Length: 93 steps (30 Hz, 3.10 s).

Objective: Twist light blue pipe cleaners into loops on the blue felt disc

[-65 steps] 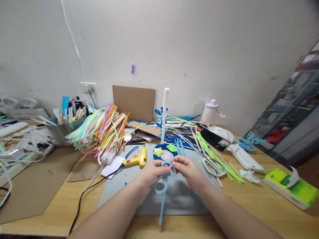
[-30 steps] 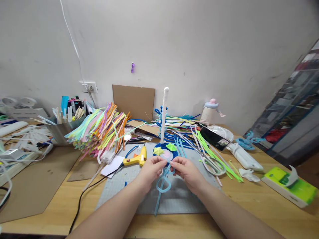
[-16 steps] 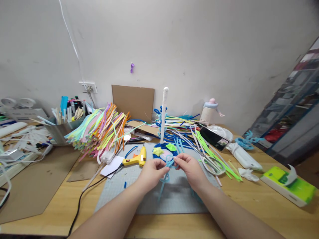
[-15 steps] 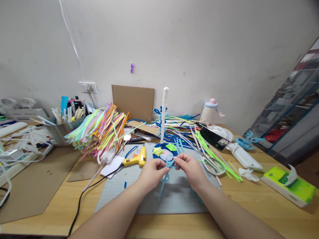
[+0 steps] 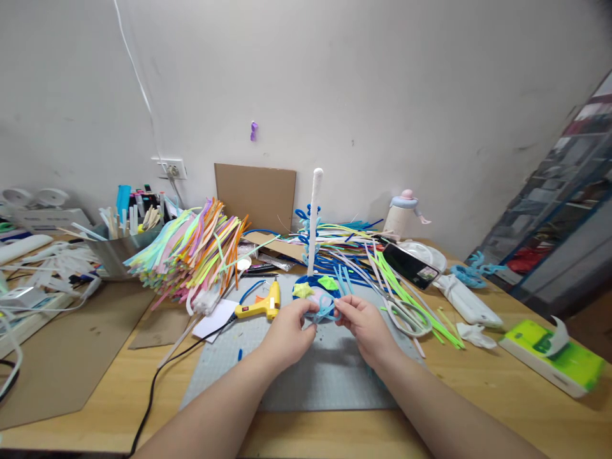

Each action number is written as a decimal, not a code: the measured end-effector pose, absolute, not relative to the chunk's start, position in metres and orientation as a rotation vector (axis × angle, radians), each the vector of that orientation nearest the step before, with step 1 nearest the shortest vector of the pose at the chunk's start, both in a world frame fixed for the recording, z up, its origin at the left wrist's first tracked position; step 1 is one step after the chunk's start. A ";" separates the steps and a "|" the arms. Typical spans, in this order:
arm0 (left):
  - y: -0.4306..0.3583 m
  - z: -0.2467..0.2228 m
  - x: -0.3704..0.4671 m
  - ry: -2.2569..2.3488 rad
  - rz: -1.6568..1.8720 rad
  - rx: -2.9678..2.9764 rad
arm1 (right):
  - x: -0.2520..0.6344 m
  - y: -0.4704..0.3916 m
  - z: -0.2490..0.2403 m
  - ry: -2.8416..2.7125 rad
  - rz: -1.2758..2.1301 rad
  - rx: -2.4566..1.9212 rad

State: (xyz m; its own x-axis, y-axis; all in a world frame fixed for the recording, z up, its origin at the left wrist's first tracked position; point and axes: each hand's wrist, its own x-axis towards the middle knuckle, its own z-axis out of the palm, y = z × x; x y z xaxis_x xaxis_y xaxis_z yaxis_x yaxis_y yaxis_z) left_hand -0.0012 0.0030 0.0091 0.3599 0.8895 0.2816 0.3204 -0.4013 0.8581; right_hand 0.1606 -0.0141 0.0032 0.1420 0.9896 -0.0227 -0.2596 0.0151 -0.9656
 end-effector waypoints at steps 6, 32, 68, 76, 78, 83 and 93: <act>0.003 0.013 0.000 1.110 0.981 1.887 | 0.157 -0.016 0.003 -0.860 1.272 -1.052; 0.005 0.019 0.003 1.051 0.852 1.504 | 0.162 -0.012 -0.004 -0.967 1.224 -1.067; 0.016 0.012 -0.005 0.712 0.817 0.601 | 0.143 -0.028 0.001 -1.299 1.630 -1.021; 0.017 0.012 -0.006 0.643 0.869 0.640 | 0.144 -0.023 0.000 -1.241 1.592 -1.032; 0.018 0.011 -0.006 0.668 0.886 0.602 | 0.145 -0.023 0.000 -1.259 1.547 -0.991; 0.022 0.009 -0.006 0.665 0.832 0.509 | 0.146 -0.030 0.004 -1.510 1.314 -0.887; 0.016 0.014 -0.009 0.486 0.556 0.434 | 0.150 -0.025 0.006 -1.210 1.228 -0.910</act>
State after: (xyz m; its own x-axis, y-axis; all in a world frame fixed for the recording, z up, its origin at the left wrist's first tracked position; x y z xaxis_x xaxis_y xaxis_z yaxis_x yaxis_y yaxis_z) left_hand -0.0090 0.0156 0.0141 0.7436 0.5894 -0.3158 -0.3910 0.7664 0.5097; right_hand 0.1497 -0.0248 0.0065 -0.0708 0.9821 0.1744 -0.1889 0.1585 -0.9691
